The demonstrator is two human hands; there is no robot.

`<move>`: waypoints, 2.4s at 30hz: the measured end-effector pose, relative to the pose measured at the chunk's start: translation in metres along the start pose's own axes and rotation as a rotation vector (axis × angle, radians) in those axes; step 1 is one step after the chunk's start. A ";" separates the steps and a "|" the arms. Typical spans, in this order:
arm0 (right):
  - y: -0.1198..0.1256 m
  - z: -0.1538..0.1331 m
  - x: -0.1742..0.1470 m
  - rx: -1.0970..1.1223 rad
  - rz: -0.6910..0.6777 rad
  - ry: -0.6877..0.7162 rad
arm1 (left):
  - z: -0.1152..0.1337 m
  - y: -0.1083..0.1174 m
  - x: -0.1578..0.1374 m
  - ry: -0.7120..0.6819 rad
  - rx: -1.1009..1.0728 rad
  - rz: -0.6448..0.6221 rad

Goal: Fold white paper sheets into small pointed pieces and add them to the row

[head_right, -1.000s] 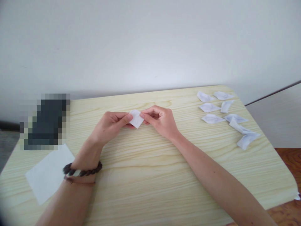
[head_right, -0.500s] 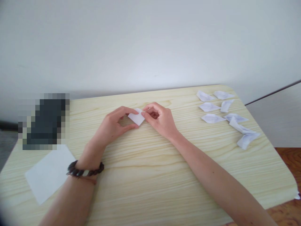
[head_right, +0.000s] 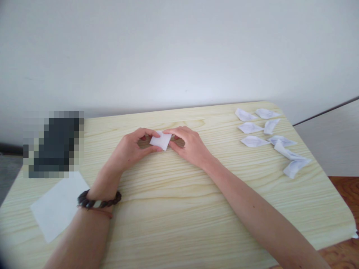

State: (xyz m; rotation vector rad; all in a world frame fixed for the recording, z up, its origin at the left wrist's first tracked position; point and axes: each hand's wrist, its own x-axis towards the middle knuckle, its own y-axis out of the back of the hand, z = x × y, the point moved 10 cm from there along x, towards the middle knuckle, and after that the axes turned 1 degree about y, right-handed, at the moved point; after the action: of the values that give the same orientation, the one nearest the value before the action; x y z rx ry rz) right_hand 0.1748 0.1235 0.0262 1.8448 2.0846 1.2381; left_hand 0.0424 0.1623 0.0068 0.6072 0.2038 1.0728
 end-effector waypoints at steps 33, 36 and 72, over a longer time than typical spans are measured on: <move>-0.006 0.000 -0.002 -0.141 0.020 0.045 | 0.031 -0.008 -0.009 -0.306 0.411 0.107; -0.002 0.010 -0.001 -0.085 0.040 -0.046 | 0.030 -0.011 -0.011 -0.277 0.401 0.100; -0.005 -0.004 0.001 -0.070 -0.067 0.053 | 0.030 -0.006 -0.022 -0.201 0.440 0.144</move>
State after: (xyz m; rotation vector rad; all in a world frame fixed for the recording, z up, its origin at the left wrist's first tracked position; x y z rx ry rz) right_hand 0.1688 0.1230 0.0261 1.7171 2.0831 1.3400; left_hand 0.0499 0.1307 0.0250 1.1335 0.2249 1.1043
